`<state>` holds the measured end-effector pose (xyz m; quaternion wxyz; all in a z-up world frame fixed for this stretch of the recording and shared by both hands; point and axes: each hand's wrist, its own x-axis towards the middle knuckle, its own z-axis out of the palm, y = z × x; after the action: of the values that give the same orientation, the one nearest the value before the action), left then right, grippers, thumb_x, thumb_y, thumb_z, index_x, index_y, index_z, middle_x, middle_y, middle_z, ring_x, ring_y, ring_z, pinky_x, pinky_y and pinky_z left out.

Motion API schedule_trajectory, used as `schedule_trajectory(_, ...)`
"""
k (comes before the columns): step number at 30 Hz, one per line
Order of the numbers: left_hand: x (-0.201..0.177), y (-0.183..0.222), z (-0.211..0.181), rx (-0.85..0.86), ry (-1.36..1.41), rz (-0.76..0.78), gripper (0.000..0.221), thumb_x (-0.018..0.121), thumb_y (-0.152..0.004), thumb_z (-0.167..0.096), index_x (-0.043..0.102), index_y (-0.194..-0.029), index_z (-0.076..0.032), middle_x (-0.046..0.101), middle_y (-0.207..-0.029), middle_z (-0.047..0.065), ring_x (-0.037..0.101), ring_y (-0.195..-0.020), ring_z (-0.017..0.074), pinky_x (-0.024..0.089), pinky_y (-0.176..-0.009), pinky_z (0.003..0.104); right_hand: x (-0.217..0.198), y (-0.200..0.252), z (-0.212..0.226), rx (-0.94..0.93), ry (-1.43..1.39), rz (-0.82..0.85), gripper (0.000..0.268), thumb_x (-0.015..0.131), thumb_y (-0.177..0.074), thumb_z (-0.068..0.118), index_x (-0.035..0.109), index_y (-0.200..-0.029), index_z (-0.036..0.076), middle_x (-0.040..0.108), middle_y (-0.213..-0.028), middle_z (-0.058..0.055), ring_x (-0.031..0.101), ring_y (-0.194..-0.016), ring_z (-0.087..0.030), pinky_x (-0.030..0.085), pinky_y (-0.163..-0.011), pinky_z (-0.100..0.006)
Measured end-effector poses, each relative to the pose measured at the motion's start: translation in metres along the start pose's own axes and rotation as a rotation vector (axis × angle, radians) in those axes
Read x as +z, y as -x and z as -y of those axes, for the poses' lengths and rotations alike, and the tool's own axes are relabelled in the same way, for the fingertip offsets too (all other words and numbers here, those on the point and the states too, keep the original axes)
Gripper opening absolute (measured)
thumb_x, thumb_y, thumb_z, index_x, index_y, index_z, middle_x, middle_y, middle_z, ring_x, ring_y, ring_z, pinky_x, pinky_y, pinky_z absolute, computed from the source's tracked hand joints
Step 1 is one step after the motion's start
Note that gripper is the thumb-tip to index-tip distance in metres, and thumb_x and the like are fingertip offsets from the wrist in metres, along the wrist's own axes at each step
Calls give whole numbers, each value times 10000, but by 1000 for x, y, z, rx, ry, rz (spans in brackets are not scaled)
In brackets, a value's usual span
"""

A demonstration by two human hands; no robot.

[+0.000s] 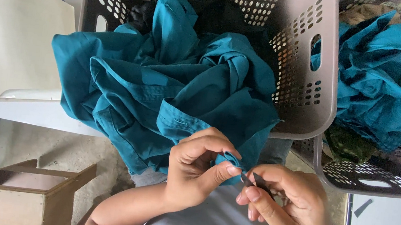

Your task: Inspecting a teal garment for loose threads and trimming them using thread snips

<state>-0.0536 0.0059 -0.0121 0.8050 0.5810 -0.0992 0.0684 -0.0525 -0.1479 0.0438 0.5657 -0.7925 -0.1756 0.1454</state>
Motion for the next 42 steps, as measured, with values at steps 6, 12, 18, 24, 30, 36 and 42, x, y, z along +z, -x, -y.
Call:
schedule_trajectory(6,0,-2,-4,-36,28,34,126,589,-817,-170,570,-830,-46,568,-747,78,523,-660,164,438,-609,251,1,3,-14,-335,297,-309,199,403,-830,106,535,-897,-28,626,-800,-171,622,-625,-212,519,-620,-288)
schedule_trajectory(12,2,-4,-7,-41,42,29,121,556,-841,-161,567,-825,-42,558,-753,81,526,-669,171,447,-614,251,8,3,-24,-397,426,-318,248,487,-835,144,543,-1047,28,546,-792,-123,535,-649,-194,436,-596,-273)
schedule_trajectory(18,4,-5,-9,-51,11,36,121,535,-852,-157,559,-826,-41,557,-765,86,514,-667,168,439,-618,251,14,9,-37,-396,534,-346,273,492,-844,168,535,-1069,20,584,-781,-102,569,-657,-168,478,-619,-256)
schedule_trajectory(24,4,-4,-8,-68,3,32,118,533,-851,-158,561,-828,-45,545,-760,77,500,-656,156,425,-609,243,16,9,-41,-416,530,-349,228,501,-844,112,546,-1053,34,594,-800,-101,570,-647,-160,479,-617,-240)
schedule_trajectory(30,4,-4,-6,-72,3,18,100,543,-846,-143,565,-835,-46,544,-762,71,491,-653,153,422,-598,240,17,8,-40,-411,506,-346,223,516,-836,85,544,-1052,35,613,-839,-109,612,-686,-165,509,-644,-240)
schedule_trajectory(36,4,-5,-6,-45,-45,20,119,541,-846,-158,562,-828,-42,548,-753,73,491,-651,156,421,-601,240,17,6,-41,-441,519,-362,204,520,-827,69,552,-1019,9,617,-830,-128,621,-685,-191,525,-639,-267)
schedule_trajectory(42,5,-6,-5,-54,-47,16,112,544,-844,-156,566,-823,-48,555,-759,67,494,-662,150,420,-614,239,16,7,-46,-437,578,-387,190,534,-825,85,575,-1001,28,635,-838,-107,624,-679,-169,515,-631,-253)
